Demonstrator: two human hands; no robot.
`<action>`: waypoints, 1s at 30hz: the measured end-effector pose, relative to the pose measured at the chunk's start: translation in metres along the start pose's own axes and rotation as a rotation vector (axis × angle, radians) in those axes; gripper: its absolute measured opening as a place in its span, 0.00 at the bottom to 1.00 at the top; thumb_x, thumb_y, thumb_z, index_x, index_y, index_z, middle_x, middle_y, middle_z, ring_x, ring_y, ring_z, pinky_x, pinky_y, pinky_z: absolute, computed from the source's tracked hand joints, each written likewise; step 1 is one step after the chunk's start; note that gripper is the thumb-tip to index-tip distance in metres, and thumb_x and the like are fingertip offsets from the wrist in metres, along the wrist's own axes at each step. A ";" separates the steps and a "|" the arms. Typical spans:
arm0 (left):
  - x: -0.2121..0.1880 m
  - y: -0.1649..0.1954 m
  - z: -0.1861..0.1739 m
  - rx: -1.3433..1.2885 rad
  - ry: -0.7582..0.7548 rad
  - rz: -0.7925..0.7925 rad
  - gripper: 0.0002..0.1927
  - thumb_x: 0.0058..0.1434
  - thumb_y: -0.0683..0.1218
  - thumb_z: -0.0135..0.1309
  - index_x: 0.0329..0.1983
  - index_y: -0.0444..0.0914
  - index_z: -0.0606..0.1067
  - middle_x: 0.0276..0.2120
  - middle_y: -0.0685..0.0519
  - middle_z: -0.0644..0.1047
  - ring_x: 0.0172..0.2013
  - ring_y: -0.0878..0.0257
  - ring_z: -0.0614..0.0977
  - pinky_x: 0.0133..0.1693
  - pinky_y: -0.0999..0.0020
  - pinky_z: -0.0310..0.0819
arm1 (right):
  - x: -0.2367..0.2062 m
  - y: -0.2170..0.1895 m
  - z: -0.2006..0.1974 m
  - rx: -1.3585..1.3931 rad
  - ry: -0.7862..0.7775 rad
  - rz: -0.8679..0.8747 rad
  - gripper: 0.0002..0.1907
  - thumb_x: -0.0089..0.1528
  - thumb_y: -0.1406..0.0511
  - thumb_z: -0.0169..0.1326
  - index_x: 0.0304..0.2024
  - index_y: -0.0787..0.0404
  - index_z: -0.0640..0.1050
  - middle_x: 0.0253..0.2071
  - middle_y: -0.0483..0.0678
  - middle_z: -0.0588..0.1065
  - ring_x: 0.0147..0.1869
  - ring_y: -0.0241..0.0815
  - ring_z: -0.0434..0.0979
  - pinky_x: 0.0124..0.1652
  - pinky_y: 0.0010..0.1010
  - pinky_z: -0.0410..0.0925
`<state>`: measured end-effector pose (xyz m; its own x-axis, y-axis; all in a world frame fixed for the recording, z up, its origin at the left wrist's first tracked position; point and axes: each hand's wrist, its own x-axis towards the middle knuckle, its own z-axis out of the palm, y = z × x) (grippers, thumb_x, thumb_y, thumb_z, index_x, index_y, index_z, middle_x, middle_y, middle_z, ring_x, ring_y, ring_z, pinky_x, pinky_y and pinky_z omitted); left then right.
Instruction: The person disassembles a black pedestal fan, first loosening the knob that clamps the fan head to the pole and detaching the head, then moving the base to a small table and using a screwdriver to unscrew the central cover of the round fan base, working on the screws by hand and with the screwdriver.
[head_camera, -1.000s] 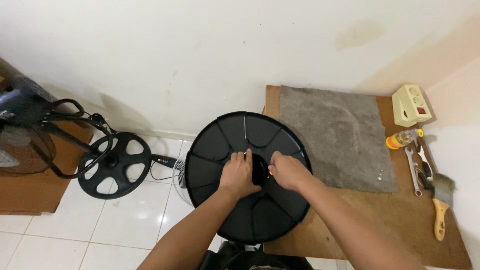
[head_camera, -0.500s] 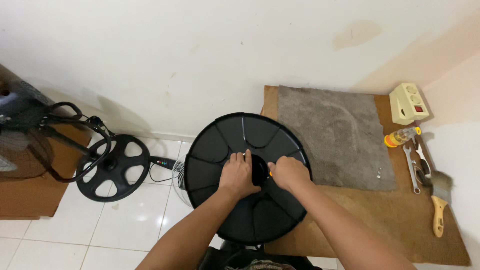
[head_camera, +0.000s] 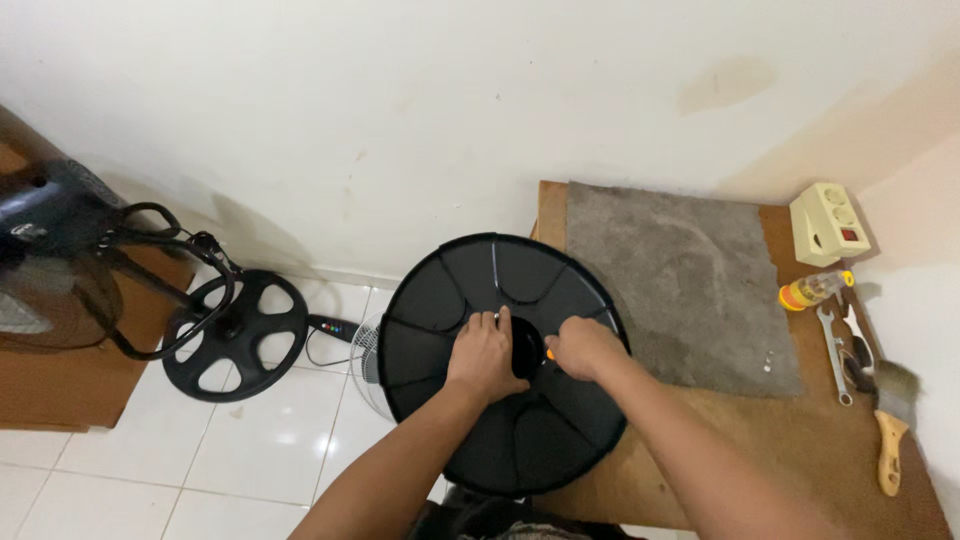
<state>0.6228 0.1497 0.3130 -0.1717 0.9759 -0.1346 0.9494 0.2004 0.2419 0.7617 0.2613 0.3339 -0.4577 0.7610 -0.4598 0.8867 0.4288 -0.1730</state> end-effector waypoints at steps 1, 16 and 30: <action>-0.003 0.000 0.001 -0.002 -0.017 -0.010 0.66 0.39 0.65 0.75 0.73 0.29 0.56 0.56 0.41 0.71 0.59 0.48 0.71 0.61 0.58 0.66 | -0.001 0.005 0.002 0.008 -0.008 0.006 0.25 0.68 0.52 0.50 0.43 0.69 0.82 0.47 0.65 0.79 0.54 0.64 0.79 0.54 0.49 0.72; -0.002 0.001 -0.003 0.016 -0.022 -0.006 0.66 0.39 0.64 0.75 0.73 0.28 0.55 0.55 0.41 0.71 0.58 0.48 0.71 0.62 0.59 0.66 | -0.017 -0.024 -0.011 -0.072 -0.040 -0.035 0.19 0.65 0.56 0.54 0.43 0.66 0.83 0.47 0.62 0.80 0.54 0.62 0.80 0.54 0.48 0.73; -0.003 0.003 -0.008 0.047 -0.037 -0.027 0.66 0.39 0.65 0.75 0.73 0.29 0.56 0.56 0.41 0.71 0.59 0.49 0.71 0.63 0.60 0.66 | -0.003 -0.001 -0.015 -0.041 -0.064 0.018 0.25 0.67 0.52 0.50 0.48 0.66 0.81 0.53 0.62 0.78 0.59 0.62 0.78 0.58 0.47 0.70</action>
<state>0.6243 0.1486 0.3221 -0.1884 0.9663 -0.1756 0.9560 0.2214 0.1927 0.7611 0.2657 0.3491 -0.4359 0.7366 -0.5172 0.8905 0.4363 -0.1292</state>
